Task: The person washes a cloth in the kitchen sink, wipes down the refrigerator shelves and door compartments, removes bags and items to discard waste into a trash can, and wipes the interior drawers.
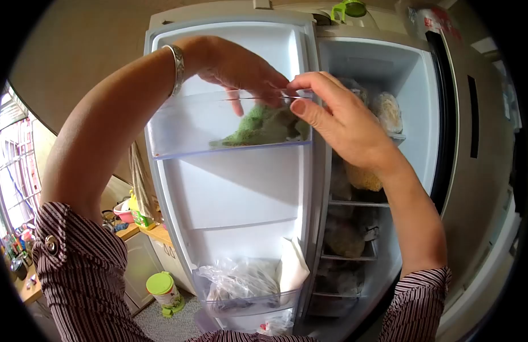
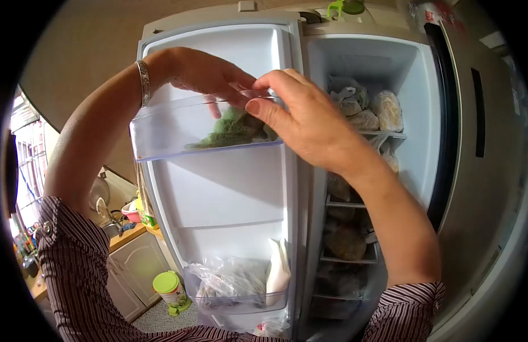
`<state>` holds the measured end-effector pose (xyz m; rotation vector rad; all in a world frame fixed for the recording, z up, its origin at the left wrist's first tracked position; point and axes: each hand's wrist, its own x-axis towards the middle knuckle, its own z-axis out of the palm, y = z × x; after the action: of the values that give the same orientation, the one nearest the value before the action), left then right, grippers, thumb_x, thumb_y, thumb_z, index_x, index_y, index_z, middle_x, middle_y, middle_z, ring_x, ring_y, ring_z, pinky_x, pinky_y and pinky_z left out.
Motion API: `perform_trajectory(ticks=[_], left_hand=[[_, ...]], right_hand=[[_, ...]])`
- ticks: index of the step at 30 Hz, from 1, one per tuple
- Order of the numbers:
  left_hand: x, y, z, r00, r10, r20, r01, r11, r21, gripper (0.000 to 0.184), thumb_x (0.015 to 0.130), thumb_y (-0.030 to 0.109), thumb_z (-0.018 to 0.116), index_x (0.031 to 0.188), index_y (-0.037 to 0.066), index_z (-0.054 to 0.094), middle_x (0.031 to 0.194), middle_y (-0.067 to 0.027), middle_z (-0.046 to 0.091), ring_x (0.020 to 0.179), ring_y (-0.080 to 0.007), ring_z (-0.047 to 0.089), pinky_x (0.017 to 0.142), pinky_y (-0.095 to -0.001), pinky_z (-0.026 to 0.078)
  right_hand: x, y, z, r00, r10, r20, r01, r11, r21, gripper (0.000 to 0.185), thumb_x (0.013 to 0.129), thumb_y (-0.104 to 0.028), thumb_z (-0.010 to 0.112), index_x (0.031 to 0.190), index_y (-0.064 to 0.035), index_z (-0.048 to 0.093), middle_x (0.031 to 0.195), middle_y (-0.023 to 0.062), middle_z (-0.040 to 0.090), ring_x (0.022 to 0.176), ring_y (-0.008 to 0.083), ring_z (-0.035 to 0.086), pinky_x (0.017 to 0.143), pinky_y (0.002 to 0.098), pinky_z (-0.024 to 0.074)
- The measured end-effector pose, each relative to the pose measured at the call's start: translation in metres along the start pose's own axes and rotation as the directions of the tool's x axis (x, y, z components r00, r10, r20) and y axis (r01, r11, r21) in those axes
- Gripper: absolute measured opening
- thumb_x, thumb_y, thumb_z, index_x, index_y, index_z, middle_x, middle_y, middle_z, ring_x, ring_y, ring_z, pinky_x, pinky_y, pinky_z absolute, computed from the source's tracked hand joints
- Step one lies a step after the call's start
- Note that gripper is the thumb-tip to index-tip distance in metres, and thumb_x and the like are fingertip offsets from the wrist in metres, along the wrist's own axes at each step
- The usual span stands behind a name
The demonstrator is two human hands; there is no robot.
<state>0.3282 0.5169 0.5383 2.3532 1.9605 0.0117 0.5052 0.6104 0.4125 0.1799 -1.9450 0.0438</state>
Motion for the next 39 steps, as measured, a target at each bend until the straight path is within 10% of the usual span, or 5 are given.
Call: perform_trajectory(ticks=[11, 17, 31, 33, 39], left_hand=[[-0.005, 0.019, 0.015, 0.961, -0.276, -0.021, 0.277, 0.954, 0.116, 0.054, 0.091, 0.014, 0.062, 0.142, 0.008, 0.045, 0.137, -0.0108, 0.053, 0.123, -0.0209, 0.050, 0.104, -0.0353, 0.044], [-0.013, -0.026, 0.003, 0.990, -0.131, 0.060, 0.141, 0.968, -0.206, 0.038, 0.077, -0.002, 0.059, 0.114, 0.001, 0.068, 0.127, -0.0091, 0.057, 0.117, -0.0208, 0.051, 0.097, -0.0315, 0.041], [-0.056, -0.065, -0.013, 0.945, -0.068, 0.319, 0.008, 0.983, 0.185, 0.013, 0.083, 0.002, 0.061, 0.085, 0.004, 0.073, 0.109, -0.0104, 0.063, 0.100, -0.0242, 0.059, 0.085, -0.0356, 0.050], [-0.063, -0.067, -0.014, 0.927, -0.280, 0.250, 0.073, 0.788, 0.611, 0.011, 0.082, 0.004, 0.062, 0.081, 0.006, 0.073, 0.098, -0.0086, 0.065, 0.092, -0.0236, 0.061, 0.081, -0.0348, 0.050], [-0.071, -0.049, -0.025, 0.912, 0.291, -0.289, -0.025, 0.743, 0.669, 0.019, 0.074, -0.008, 0.051, 0.077, -0.001, 0.068, 0.088, -0.0068, 0.057, 0.081, -0.0207, 0.058, 0.074, -0.0314, 0.048]], right_hand=[[-0.002, 0.013, 0.019, 0.998, -0.040, -0.057, 0.034, 0.994, -0.107, 0.022, 0.092, -0.016, 0.063, 0.105, -0.0011, 0.054, 0.106, 0.0156, 0.063, 0.104, 0.0336, 0.056, 0.087, 0.0420, 0.0455], [-0.004, 0.019, 0.024, 0.988, -0.075, -0.135, 0.071, 0.997, -0.035, 0.019, 0.091, -0.013, 0.063, 0.102, -0.0021, 0.054, 0.104, 0.0144, 0.064, 0.102, 0.0333, 0.056, 0.087, 0.0409, 0.0450], [-0.009, 0.015, 0.024, 0.995, 0.004, -0.095, -0.007, 0.999, -0.033, 0.019, 0.094, -0.007, 0.058, 0.113, -0.0048, 0.054, 0.113, 0.0086, 0.059, 0.112, 0.0200, 0.055, 0.096, 0.0332, 0.0438], [-0.009, 0.015, 0.025, 0.995, -0.015, -0.099, 0.011, 0.999, -0.036, 0.020, 0.095, -0.007, 0.058, 0.114, -0.0044, 0.054, 0.113, 0.0084, 0.059, 0.111, 0.0196, 0.055, 0.095, 0.0326, 0.0441], [-0.009, 0.008, 0.024, 0.996, 0.021, -0.091, -0.029, 0.996, -0.084, 0.020, 0.096, -0.009, 0.056, 0.115, -0.0040, 0.054, 0.112, 0.0078, 0.059, 0.103, 0.0171, 0.056, 0.091, 0.0301, 0.0452]])
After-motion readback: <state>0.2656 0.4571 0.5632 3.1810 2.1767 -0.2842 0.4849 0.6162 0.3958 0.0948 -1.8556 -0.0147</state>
